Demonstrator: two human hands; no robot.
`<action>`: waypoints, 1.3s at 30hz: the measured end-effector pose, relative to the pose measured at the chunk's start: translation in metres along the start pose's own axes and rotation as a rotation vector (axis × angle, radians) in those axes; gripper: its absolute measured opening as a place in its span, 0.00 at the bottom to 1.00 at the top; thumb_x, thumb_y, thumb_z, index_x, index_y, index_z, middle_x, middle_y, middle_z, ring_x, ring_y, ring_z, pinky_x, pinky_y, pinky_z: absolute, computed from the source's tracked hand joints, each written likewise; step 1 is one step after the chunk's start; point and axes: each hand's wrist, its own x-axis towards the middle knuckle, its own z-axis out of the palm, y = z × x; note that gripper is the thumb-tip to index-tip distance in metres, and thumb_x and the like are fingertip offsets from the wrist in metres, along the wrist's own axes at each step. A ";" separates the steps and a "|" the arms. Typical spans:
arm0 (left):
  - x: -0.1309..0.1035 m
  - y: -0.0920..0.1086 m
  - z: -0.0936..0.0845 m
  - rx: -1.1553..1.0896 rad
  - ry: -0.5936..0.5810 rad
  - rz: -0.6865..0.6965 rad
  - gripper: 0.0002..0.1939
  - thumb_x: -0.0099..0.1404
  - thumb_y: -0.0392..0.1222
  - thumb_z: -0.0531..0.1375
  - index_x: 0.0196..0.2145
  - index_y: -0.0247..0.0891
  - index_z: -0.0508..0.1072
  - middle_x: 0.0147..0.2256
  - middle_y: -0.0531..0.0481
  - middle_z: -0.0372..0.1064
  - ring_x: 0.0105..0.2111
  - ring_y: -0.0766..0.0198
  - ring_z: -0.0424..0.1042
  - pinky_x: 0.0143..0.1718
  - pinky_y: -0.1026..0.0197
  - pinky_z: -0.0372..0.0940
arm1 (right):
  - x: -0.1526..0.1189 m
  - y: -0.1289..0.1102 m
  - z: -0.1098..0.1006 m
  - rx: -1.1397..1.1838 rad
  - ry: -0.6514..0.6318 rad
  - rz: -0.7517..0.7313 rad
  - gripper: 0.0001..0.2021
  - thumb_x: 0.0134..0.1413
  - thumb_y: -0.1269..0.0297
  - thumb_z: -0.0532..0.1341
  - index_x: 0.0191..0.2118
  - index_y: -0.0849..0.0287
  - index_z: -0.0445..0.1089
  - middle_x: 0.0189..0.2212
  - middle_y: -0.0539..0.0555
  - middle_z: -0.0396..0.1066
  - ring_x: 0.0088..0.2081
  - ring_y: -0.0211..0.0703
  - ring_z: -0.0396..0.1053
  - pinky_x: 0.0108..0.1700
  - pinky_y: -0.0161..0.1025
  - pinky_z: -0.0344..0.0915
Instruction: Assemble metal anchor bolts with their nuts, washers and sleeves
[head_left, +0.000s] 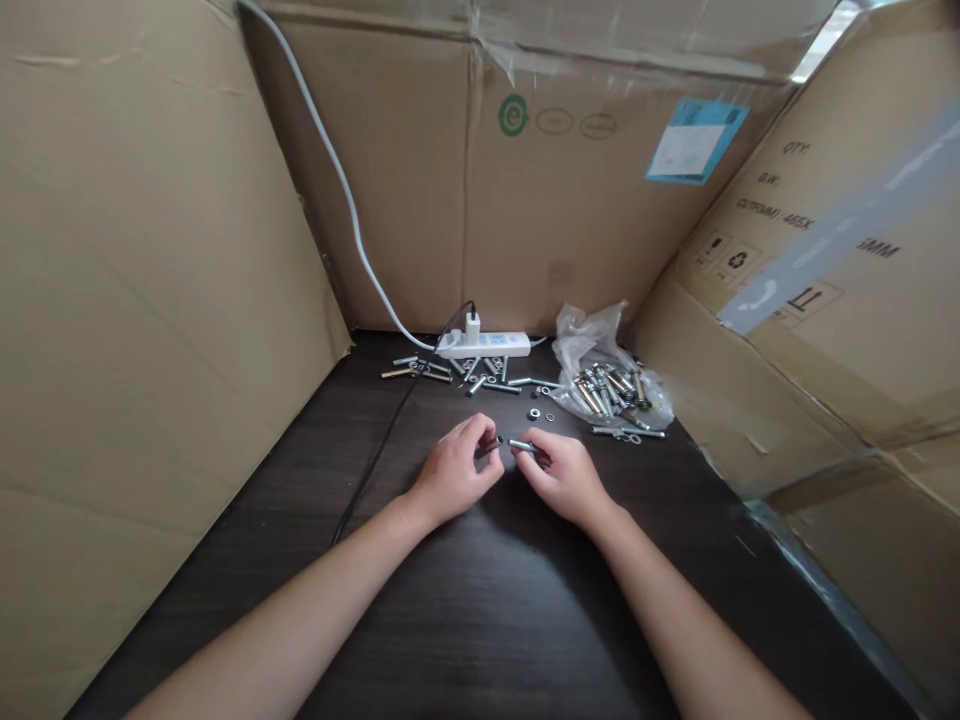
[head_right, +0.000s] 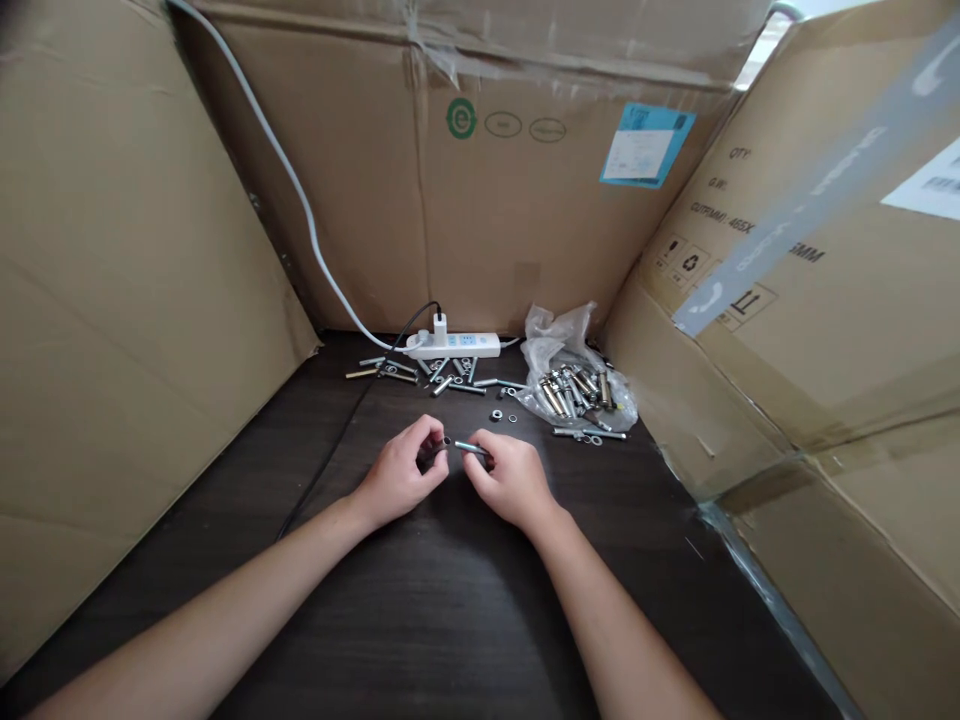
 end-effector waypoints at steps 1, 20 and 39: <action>0.000 0.000 0.000 0.006 -0.013 0.009 0.05 0.59 0.35 0.53 0.34 0.40 0.61 0.31 0.53 0.63 0.32 0.65 0.64 0.35 0.64 0.60 | 0.000 0.000 0.000 -0.005 0.002 0.001 0.06 0.53 0.66 0.55 0.30 0.57 0.68 0.21 0.48 0.66 0.24 0.38 0.62 0.29 0.32 0.54; 0.000 0.006 -0.003 0.021 -0.123 0.078 0.04 0.62 0.36 0.54 0.37 0.39 0.66 0.36 0.50 0.67 0.37 0.61 0.67 0.39 0.60 0.61 | -0.001 -0.003 0.000 0.158 -0.020 -0.015 0.11 0.46 0.72 0.54 0.38 0.57 0.66 0.29 0.50 0.66 0.28 0.39 0.62 0.32 0.35 0.59; -0.003 0.007 0.000 0.074 -0.256 0.124 0.07 0.63 0.36 0.53 0.38 0.42 0.69 0.38 0.52 0.72 0.38 0.61 0.71 0.39 0.62 0.62 | -0.005 -0.012 0.027 0.621 -0.066 0.082 0.11 0.56 0.67 0.50 0.45 0.56 0.62 0.39 0.51 0.67 0.43 0.42 0.65 0.46 0.38 0.61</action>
